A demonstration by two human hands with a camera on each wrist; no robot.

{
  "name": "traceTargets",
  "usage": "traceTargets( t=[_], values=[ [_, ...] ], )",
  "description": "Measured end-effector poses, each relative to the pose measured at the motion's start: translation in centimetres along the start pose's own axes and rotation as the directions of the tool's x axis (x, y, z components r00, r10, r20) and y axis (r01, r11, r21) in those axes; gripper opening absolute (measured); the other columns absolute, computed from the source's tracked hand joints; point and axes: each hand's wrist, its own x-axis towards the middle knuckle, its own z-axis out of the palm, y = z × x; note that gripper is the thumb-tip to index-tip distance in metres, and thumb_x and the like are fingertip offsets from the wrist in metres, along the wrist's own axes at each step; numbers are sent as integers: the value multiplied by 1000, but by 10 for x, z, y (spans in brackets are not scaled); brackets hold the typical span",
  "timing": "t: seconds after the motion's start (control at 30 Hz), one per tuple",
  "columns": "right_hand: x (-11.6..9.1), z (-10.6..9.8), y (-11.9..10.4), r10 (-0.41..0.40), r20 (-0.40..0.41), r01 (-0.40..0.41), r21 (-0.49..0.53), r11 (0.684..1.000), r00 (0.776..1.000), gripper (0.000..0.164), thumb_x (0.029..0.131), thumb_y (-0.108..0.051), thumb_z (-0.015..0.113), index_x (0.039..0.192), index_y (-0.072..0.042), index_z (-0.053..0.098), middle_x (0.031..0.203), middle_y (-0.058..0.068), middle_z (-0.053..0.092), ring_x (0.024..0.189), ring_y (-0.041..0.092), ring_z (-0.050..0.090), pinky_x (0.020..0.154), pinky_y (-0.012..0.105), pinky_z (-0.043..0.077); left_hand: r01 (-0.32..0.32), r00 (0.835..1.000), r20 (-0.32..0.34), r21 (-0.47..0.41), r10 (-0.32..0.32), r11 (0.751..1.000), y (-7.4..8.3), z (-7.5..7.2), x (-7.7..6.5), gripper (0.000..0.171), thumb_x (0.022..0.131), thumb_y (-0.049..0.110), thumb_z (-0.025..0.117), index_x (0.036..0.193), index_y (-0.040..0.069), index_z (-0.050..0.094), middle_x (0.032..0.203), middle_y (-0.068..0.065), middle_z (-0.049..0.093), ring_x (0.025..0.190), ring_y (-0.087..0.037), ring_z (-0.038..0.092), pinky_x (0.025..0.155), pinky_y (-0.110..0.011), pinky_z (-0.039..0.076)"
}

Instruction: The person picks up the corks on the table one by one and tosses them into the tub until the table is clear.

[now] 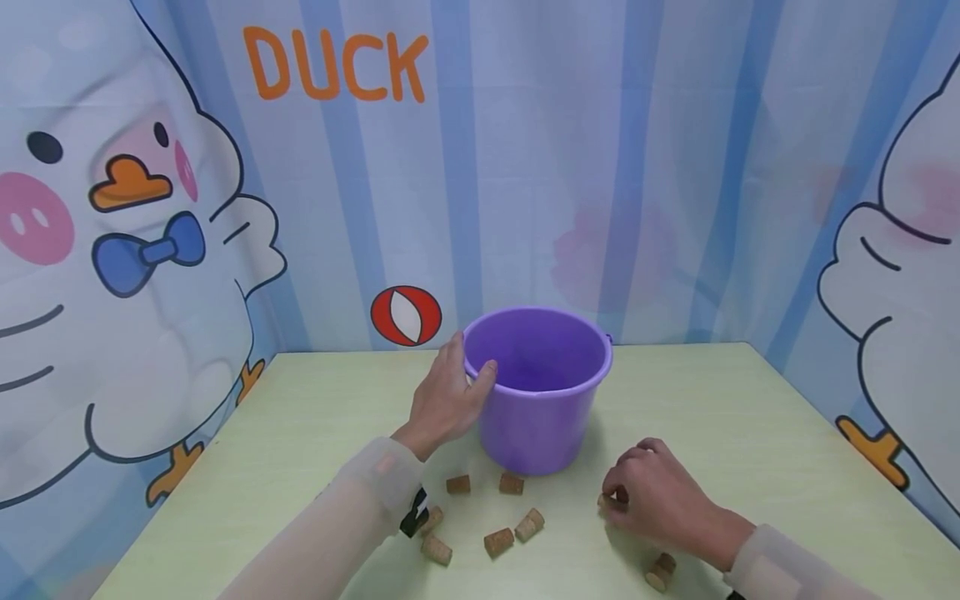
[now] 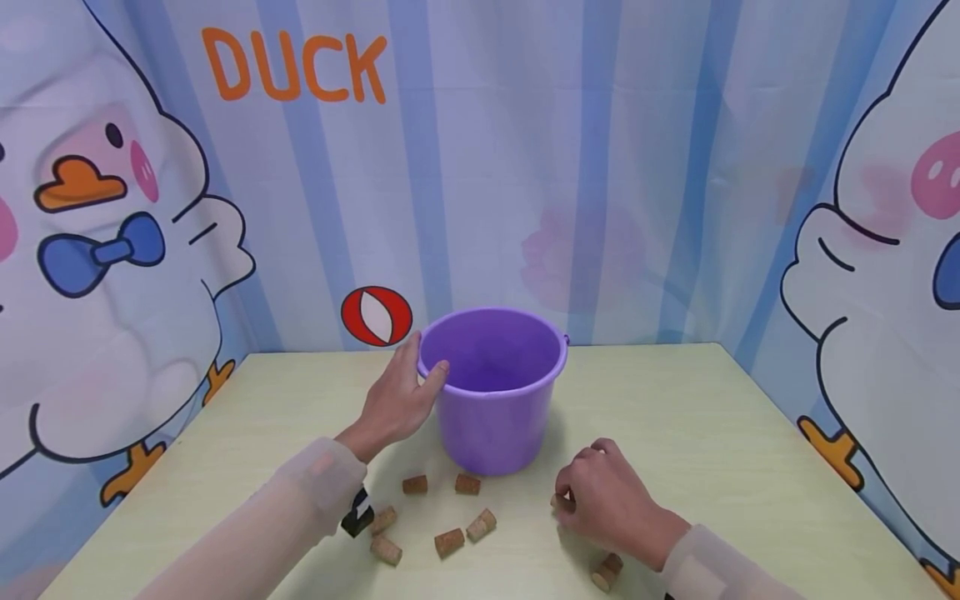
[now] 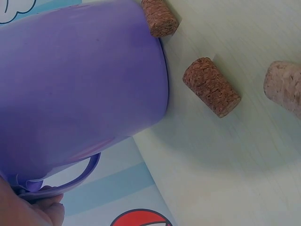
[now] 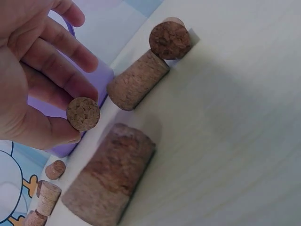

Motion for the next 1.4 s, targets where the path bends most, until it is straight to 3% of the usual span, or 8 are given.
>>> traceTargets(
  t=[0.73, 1.13, 1.4],
  values=[
    [8, -23, 0, 26, -3, -26, 51, 998, 1000, 15, 77, -13, 84, 77, -25, 76, 67, -27, 56, 71, 1, 56, 83, 46, 45, -2, 1000, -1, -1, 2, 1000, 2, 0, 0, 78, 104, 47, 47, 164, 8, 16, 159, -12, 39, 142, -30, 43, 111, -56, 43],
    [12, -38, -2, 46, -11, -45, 54, 998, 999, 15, 79, -13, 83, 79, -26, 76, 70, -28, 58, 73, -2, 54, 80, 41, 43, 8, 1000, -4, -2, -8, 1000, 1, 0, 0, 79, 104, 47, 47, 164, 7, 15, 160, -13, 37, 144, -31, 41, 111, -57, 41],
    [16, -48, -3, 30, -48, -26, 96, 995, 998, 17, 80, -10, 82, 81, -27, 77, 72, -27, 63, 73, 2, 59, 84, 45, 49, 23, 1000, 2, -3, -23, 1000, 1, 0, 0, 80, 104, 47, 47, 164, 7, 14, 162, -13, 35, 146, -31, 39, 112, -58, 40]
  ],
)
